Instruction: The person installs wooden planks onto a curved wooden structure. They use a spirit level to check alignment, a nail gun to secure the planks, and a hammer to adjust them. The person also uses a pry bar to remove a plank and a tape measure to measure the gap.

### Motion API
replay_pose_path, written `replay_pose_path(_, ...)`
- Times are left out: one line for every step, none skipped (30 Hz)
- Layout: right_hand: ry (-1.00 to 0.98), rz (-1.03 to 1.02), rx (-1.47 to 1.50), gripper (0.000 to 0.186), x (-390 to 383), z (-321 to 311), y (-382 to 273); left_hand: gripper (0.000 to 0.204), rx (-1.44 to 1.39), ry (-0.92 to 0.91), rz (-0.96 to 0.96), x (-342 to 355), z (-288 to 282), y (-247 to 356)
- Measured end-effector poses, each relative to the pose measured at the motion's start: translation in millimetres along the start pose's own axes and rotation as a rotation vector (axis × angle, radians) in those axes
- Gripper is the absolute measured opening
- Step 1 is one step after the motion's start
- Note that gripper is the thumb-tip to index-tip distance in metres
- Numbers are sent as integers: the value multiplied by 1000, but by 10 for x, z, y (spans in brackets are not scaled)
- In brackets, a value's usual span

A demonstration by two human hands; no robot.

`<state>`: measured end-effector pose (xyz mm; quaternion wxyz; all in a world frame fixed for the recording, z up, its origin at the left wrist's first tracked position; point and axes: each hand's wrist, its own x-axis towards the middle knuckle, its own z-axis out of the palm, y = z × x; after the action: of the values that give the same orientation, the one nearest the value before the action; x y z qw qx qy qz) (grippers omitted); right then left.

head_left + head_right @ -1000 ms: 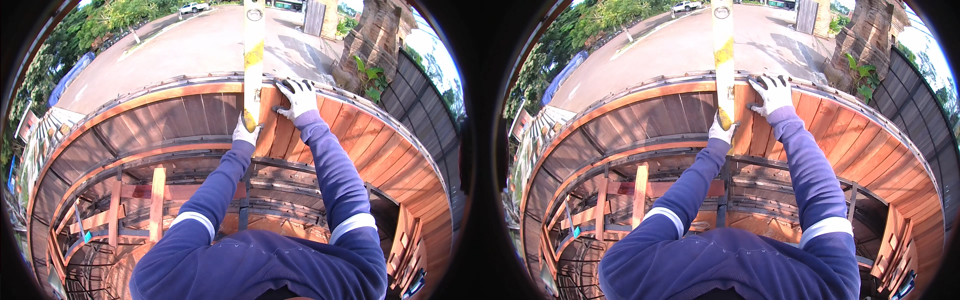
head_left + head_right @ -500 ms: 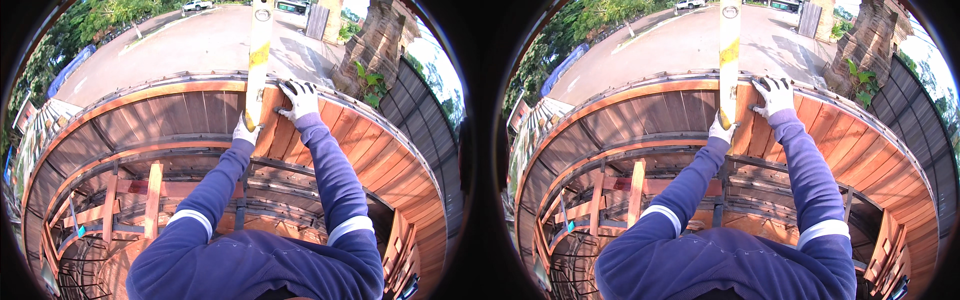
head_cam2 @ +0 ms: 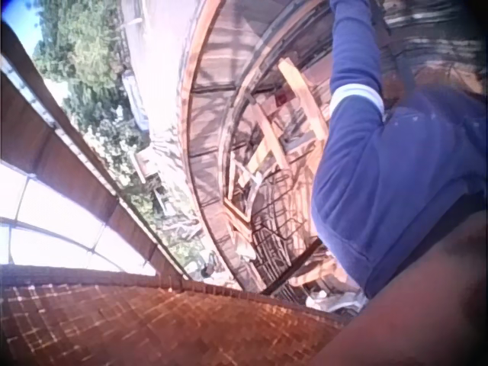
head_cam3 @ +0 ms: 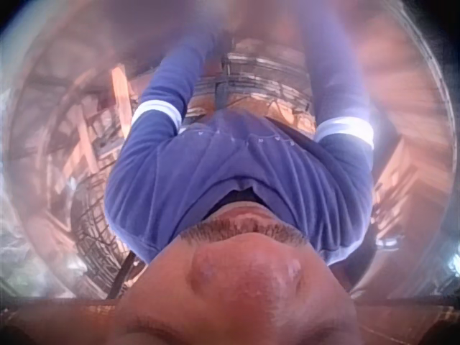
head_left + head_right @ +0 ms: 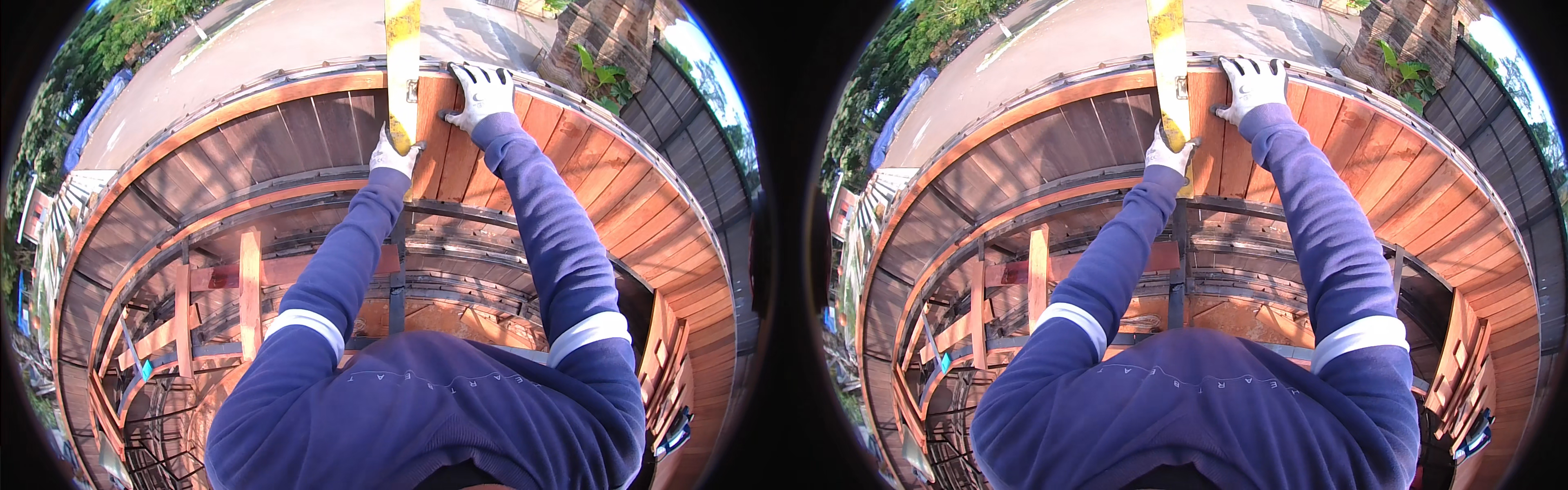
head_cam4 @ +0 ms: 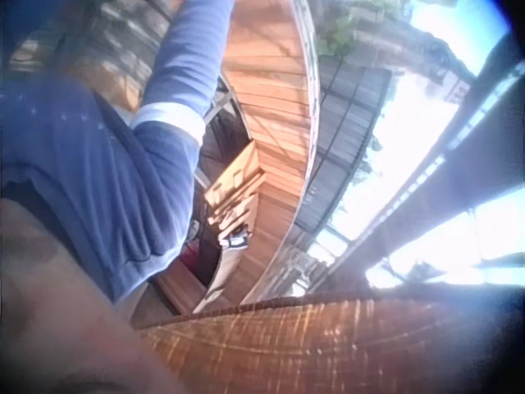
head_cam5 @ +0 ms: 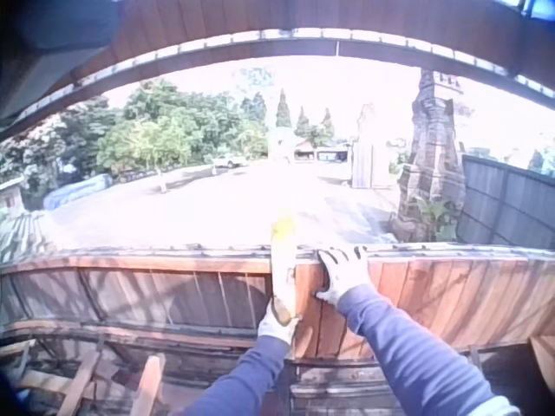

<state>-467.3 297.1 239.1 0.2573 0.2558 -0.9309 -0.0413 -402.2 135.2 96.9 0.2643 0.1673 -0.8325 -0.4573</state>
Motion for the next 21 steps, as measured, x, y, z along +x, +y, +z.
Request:
replay_pose_path(-18, 13, -1, 89, -4, -5, -33, 83, 1, -14, -14, 10, 8, -37)
replay_pose_path(-25, 23, -12, 90, 25, -8, -52, 82, -2, -20, -24, 61, 8, -52)
replay_pose_path(-32, 33, -22, 91, 37, -10, -59, 81, -4, -25, -34, 83, 6, -75)
replay_pose_path(-40, 40, -12, 92, 25, 0, -56, 80, 40, -11, -8, 83, 2, -104)
replay_pose_path(-44, 47, -9, 93, 28, 13, -33, 80, 55, -19, 0, 80, -5, -49)
replay_pose_path(-49, 52, -5, 94, 28, 20, -15, 80, 70, -26, 7, 70, -16, 3)
replay_pose_path(-53, 60, -1, 96, 29, 15, 1, 79, 86, -32, 14, 63, -32, 55)
replay_pose_path(-57, 61, 2, 97, 35, 1, 9, 79, 92, -18, 8, 56, -35, 91)
replay_pose_path(-59, 61, 6, 98, 44, -11, 9, 78, 98, -3, 1, 50, -39, 126)
replay_pose_path(-61, 62, 0, 100, 43, -18, -6, 78, 105, 15, -6, 47, -67, 149)
replay_pose_path(-57, 64, 5, 101, 43, -27, -22, 77, 103, 26, -12, 44, -109, 140)
replay_pose_path(-53, 62, 12, 101, 43, -37, -46, 76, 103, 40, -19, 33, -171, 116)
replay_pose_path(-48, 57, 22, 101, 52, -56, -85, 76, 105, 59, -29, 24, -254, 78)
replay_pose_path(-61, 63, 27, 102, 66, -83, -134, 71, 94, 102, -3, 21, -340, -15)
replay_pose_path(-78, 60, 22, 103, 65, -84, -153, 70, 61, 102, 11, -53, -488, 7)
replay_pose_path(-59, 61, 13, 104, 88, -55, -159, 68, 32, 109, 22, -117, -661, 25)
replay_pose_path(-42, 53, 11, 105, 94, -3, -158, 67, 8, 122, 27, -236, -882, 72)
replay_pose_path(21, 49, 6, 106, 73, 42, -123, 65, -108, 163, 107, -388, -1092, 125)
replay_pose_path(86, 33, 13, 107, 61, 106, -79, 68, -188, 183, 138, -532, -1304, 131)
replay_pose_path(107, 37, 38, 108, 33, 97, -18, 75, -233, 226, 193, -651, -1497, 100)
replay_pose_path(148, 17, 28, 108, 18, 182, 118, 82, -268, 270, 247, -792, -1716, 46)
